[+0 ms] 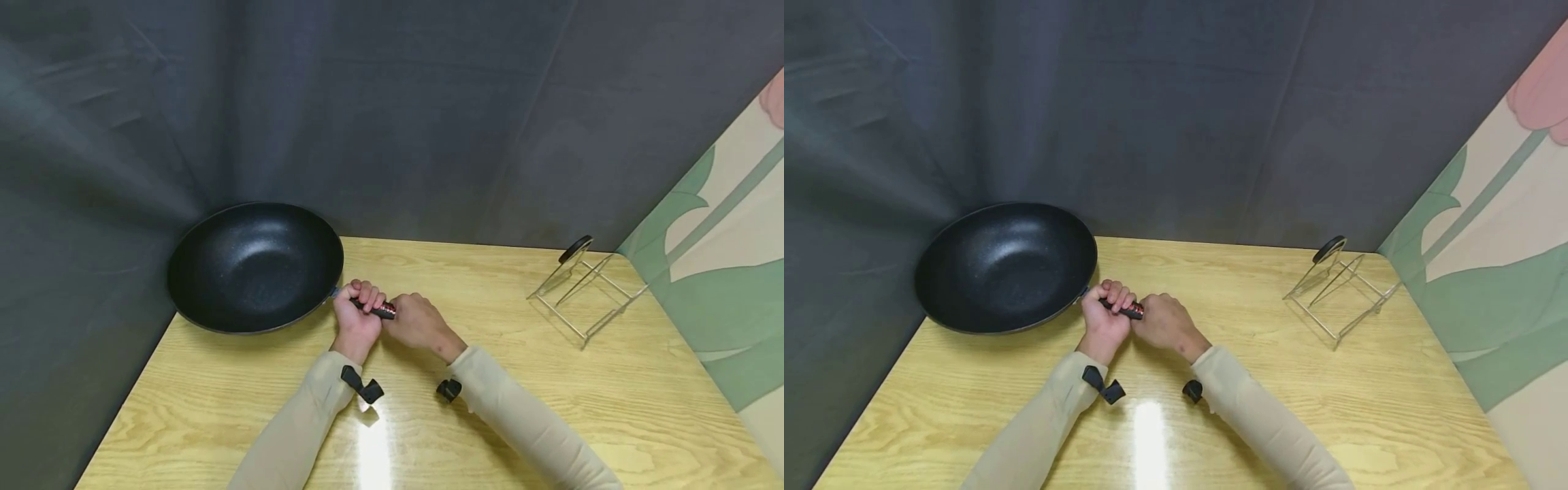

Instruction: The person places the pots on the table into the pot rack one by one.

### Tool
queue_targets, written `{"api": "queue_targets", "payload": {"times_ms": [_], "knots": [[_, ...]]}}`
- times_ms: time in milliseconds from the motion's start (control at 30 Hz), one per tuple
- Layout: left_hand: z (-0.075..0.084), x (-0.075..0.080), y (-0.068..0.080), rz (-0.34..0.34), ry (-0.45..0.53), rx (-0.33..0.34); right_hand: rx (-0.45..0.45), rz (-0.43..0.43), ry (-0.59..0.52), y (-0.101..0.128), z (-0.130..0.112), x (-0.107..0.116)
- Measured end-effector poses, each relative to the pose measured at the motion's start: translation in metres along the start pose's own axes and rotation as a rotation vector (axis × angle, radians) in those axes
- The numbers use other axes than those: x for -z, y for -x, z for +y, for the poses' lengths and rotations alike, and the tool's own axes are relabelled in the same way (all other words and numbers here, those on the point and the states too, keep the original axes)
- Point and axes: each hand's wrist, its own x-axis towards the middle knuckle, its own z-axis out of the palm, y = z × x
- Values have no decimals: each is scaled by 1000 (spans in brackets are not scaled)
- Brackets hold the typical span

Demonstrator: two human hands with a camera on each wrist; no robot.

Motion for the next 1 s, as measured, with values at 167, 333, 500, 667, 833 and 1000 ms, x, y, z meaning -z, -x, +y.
{"api": "queue_targets", "payload": {"times_ms": [167, 333, 500, 667, 833, 1000], "knots": [[0, 0, 2, -2, -27, -4, 20, -7, -30, 3, 2, -3], [0, -2, 6, -28, -72, 13, 40, 20, -83, 7, 3, -3], [-2, -7, 10, -54, -108, 27, 34, 44, -127, 14, 2, -3], [-6, -9, 14, -53, -145, 17, 45, 55, -164, 20, 4, -3], [-10, -11, 20, -58, -186, -3, 47, 57, -201, 27, 5, -3], [-16, -19, 25, -98, -242, 14, -11, 92, -264, 35, 3, 2]]}}
